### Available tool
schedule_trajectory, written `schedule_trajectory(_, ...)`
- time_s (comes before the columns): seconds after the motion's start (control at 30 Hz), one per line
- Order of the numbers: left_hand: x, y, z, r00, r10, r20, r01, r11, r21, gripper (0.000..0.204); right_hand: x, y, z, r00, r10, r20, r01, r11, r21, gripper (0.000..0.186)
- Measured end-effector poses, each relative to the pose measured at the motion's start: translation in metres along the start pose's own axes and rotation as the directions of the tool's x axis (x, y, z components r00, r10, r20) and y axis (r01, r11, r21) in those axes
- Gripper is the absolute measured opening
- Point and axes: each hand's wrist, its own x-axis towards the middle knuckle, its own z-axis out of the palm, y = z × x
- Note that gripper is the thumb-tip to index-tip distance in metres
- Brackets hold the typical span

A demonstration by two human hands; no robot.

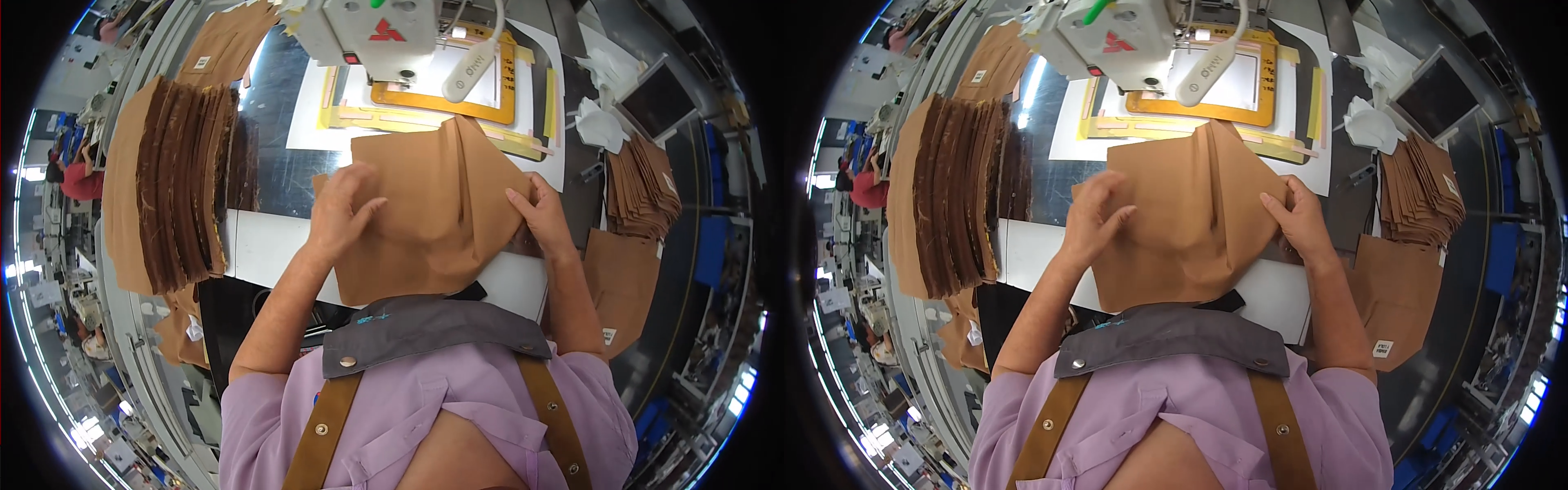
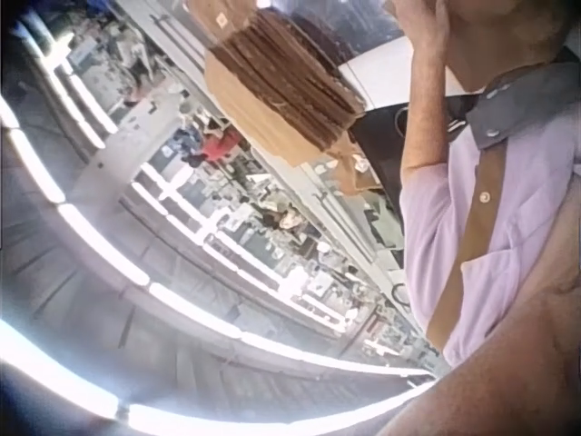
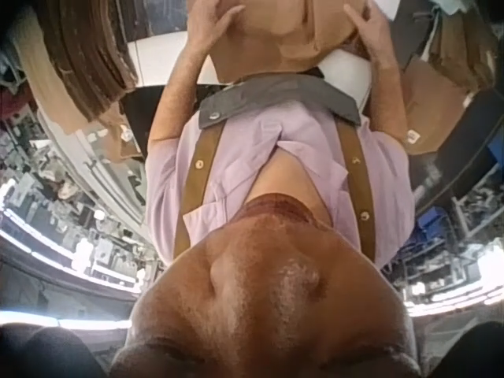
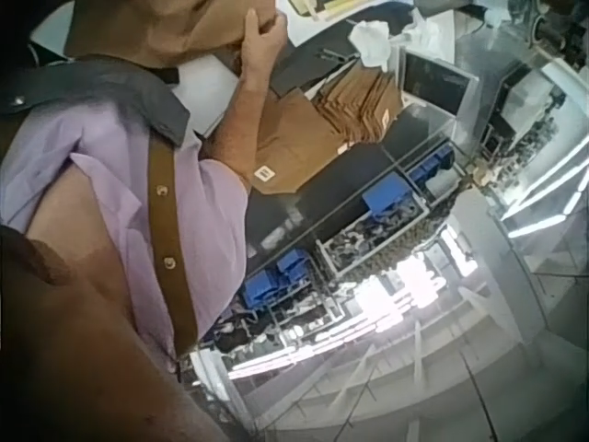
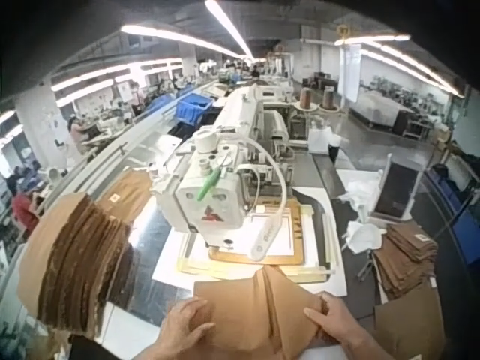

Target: The recorder uses an industrial sewing machine to stitch leather panels together in a workshop.

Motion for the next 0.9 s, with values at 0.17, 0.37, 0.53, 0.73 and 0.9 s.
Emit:
schedule_trajectory(0.17, 0.02, -0.008, 0.008, 0.935, 0.109, -0.337, 0.152, 0.736, 0.66, 0.071, -0.051, 0.022, -0.085, 0.995, -0.099, -0.005, 0.097, 0.983, -0.158, 0.019)
schedule_trajectory(0.37, 0.038, 0.019, 0.005, 0.982, -0.095, -0.165, 0.138, 0.953, 0.271, 0.044, -0.068, -0.022, -0.094, 0.943, -0.058, -0.327, -0.117, 0.864, -0.49, 0.027)
schedule_trajectory(0.53, 0.041, 0.027, 0.008, 0.995, -0.044, -0.088, 0.029, 0.985, -0.17, 0.023, 0.002, -0.052, -0.019, 0.775, -0.628, 0.072, 0.437, 0.45, -0.778, 0.048)
schedule_trajectory(0.73, 0.032, 0.076, -0.016, 0.919, 0.163, 0.359, -0.203, 0.976, 0.076, 0.025, 0.057, -0.062, 0.012, 0.634, -0.635, 0.442, 0.729, 0.3, -0.615, 0.039)
schedule_trajectory(0.9, 0.048, 0.025, -0.04, 0.996, -0.091, 0.019, 0.093, 0.95, -0.298, 0.027, 0.083, -0.053, -0.027, 0.812, -0.431, 0.394, 0.583, 0.59, -0.558, 0.025)
